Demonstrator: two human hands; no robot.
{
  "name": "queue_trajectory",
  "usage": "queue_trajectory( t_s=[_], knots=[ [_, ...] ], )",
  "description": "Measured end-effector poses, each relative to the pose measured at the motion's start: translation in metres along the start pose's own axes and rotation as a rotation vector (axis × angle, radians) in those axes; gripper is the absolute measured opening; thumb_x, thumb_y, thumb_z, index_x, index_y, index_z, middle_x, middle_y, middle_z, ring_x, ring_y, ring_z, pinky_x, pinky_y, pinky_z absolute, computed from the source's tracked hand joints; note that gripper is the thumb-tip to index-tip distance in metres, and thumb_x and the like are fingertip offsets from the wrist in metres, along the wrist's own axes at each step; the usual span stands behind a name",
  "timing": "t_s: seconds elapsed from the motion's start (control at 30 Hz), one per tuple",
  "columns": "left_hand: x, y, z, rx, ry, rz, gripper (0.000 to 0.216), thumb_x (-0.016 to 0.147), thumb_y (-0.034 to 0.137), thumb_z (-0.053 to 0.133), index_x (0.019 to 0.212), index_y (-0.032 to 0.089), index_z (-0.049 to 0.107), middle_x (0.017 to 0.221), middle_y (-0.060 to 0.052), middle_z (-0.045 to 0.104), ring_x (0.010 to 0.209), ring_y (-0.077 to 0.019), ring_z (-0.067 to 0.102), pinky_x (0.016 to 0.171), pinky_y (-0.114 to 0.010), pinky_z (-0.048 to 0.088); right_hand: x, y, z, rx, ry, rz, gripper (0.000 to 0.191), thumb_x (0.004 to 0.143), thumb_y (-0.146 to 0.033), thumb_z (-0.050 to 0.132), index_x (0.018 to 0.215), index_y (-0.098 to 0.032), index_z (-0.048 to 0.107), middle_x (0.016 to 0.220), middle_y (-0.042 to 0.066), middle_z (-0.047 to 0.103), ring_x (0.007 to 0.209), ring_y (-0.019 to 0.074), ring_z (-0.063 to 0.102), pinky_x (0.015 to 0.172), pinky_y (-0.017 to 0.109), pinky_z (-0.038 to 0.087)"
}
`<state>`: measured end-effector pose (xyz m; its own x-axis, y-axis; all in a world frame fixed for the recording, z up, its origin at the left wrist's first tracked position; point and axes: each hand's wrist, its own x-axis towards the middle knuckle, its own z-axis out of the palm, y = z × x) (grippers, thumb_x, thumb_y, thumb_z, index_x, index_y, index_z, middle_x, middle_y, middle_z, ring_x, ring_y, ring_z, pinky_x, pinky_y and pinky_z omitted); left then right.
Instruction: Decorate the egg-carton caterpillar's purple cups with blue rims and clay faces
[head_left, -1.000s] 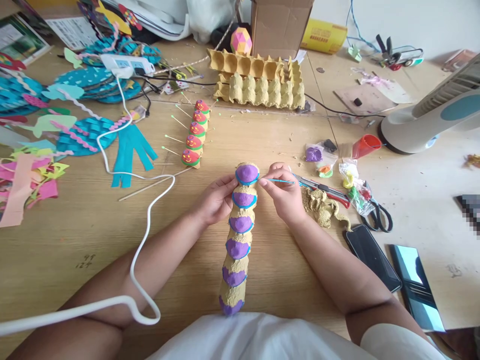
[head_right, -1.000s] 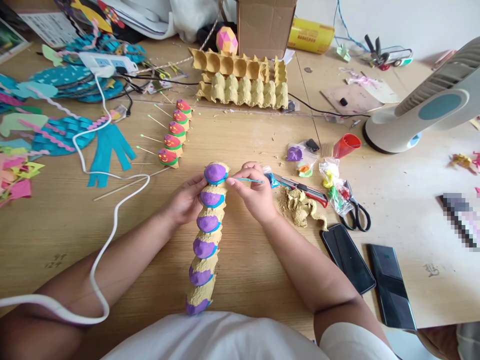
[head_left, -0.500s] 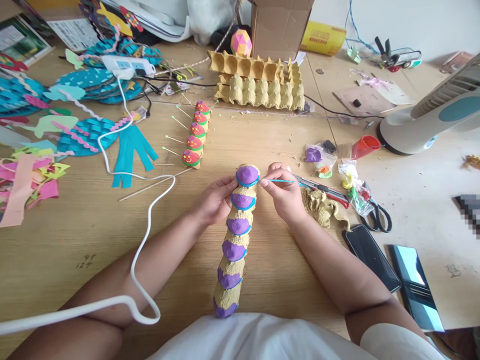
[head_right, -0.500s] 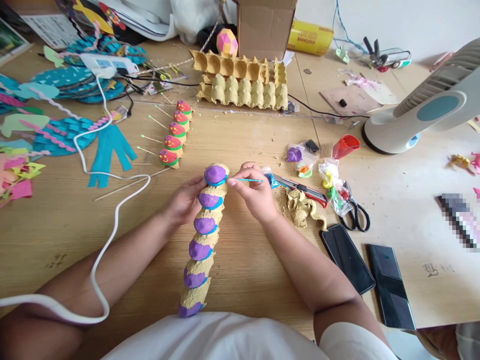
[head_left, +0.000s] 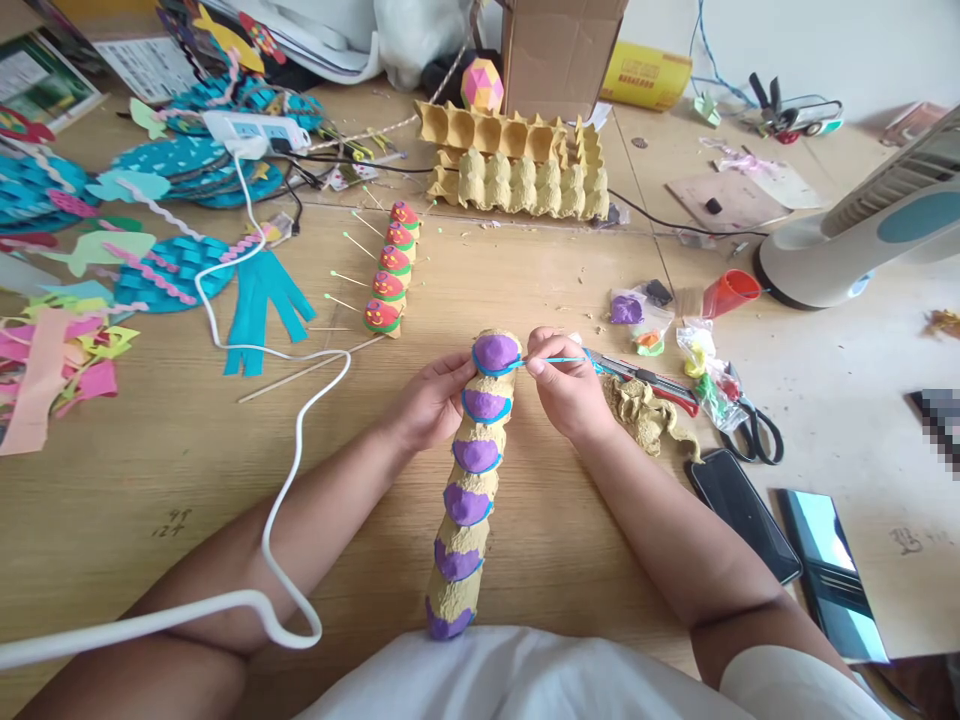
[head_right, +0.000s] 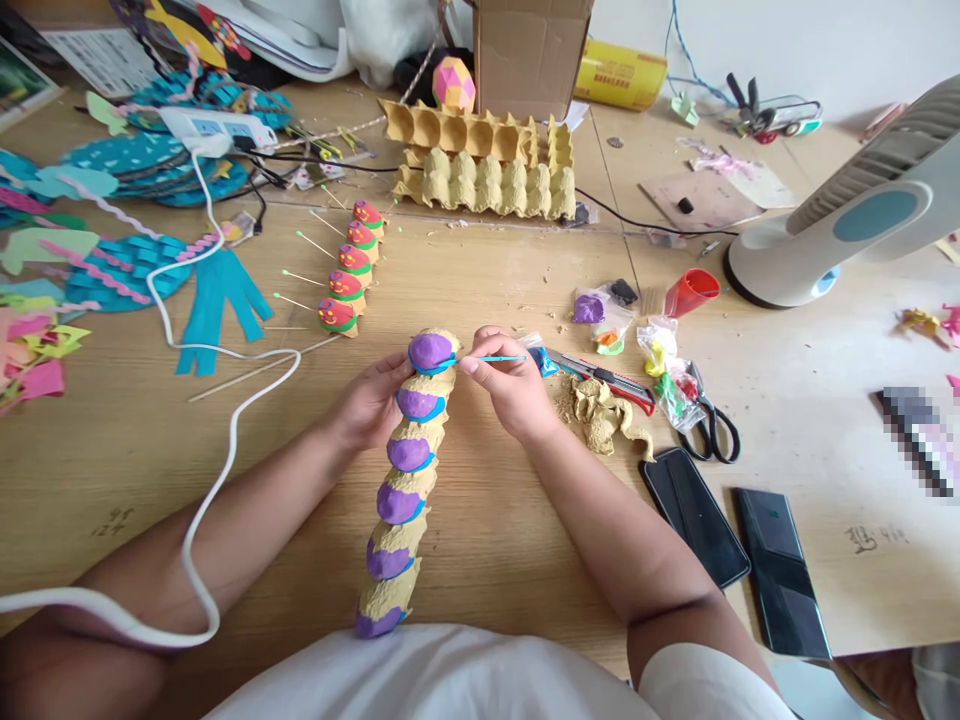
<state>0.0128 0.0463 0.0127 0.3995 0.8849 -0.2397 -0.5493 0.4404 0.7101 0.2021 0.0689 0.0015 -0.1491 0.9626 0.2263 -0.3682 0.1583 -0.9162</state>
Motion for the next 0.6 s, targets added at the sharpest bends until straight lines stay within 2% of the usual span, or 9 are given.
queue_trajectory(
  t_s=[0.1,0.23,0.37,0.5,0.6],
  knots=[
    [0.001,0.0,0.0,0.015,0.002,0.008,0.034,0.074,0.041,0.093,0.09,0.016,0.077,0.071,-0.001,0.07,0.061,-0.0143,0.064,0.064,-0.028,0.056,0.0,-0.003,0.002,0.061,-0.002,0.057,0.032,0.073,-0.043,0.091,0.071,-0.024,0.064,0.078,-0.002,0.047,0.077,0.0158,0.045,0.075,0.031,0.039],
    [0.004,-0.002,-0.003,0.033,0.06,0.036,0.029,0.076,0.042,0.091,0.088,0.018,0.078,0.077,-0.003,0.073,0.066,-0.0164,0.065,0.068,-0.031,0.055,0.002,-0.008,0.0,0.165,0.064,0.174,0.046,0.071,-0.05,0.089,0.075,-0.026,0.05,0.08,-0.002,0.05,0.077,0.0166,0.048,0.072,0.031,0.043],
    [0.008,-0.005,-0.006,0.027,0.144,0.08,0.024,0.076,0.039,0.091,0.087,0.021,0.079,0.083,-0.003,0.076,0.073,-0.0183,0.068,0.072,-0.032,0.055,0.003,-0.004,-0.003,0.047,0.113,0.166,0.04,0.084,-0.058,0.073,0.086,-0.029,0.045,0.067,-0.005,0.047,0.064,0.0164,0.045,0.064,0.03,0.041],
    [0.008,-0.005,-0.006,0.023,0.133,0.094,0.026,0.074,0.04,0.092,0.087,0.022,0.078,0.083,-0.001,0.076,0.074,-0.0178,0.068,0.074,-0.032,0.056,-0.002,0.005,-0.007,-0.168,0.17,0.121,0.03,0.096,-0.058,0.054,0.098,-0.028,0.054,0.069,-0.003,0.054,0.064,0.0169,0.05,0.064,0.031,0.043],
    [0.007,-0.006,-0.004,0.009,0.118,0.097,0.029,0.072,0.04,0.093,0.088,0.021,0.077,0.083,-0.001,0.076,0.074,-0.017,0.068,0.072,-0.03,0.057,-0.006,0.009,-0.013,-0.308,0.226,0.046,0.031,0.1,-0.048,0.046,0.109,-0.027,0.066,0.084,0.002,0.062,0.079,0.0191,0.059,0.071,0.032,0.048]
  ],
)
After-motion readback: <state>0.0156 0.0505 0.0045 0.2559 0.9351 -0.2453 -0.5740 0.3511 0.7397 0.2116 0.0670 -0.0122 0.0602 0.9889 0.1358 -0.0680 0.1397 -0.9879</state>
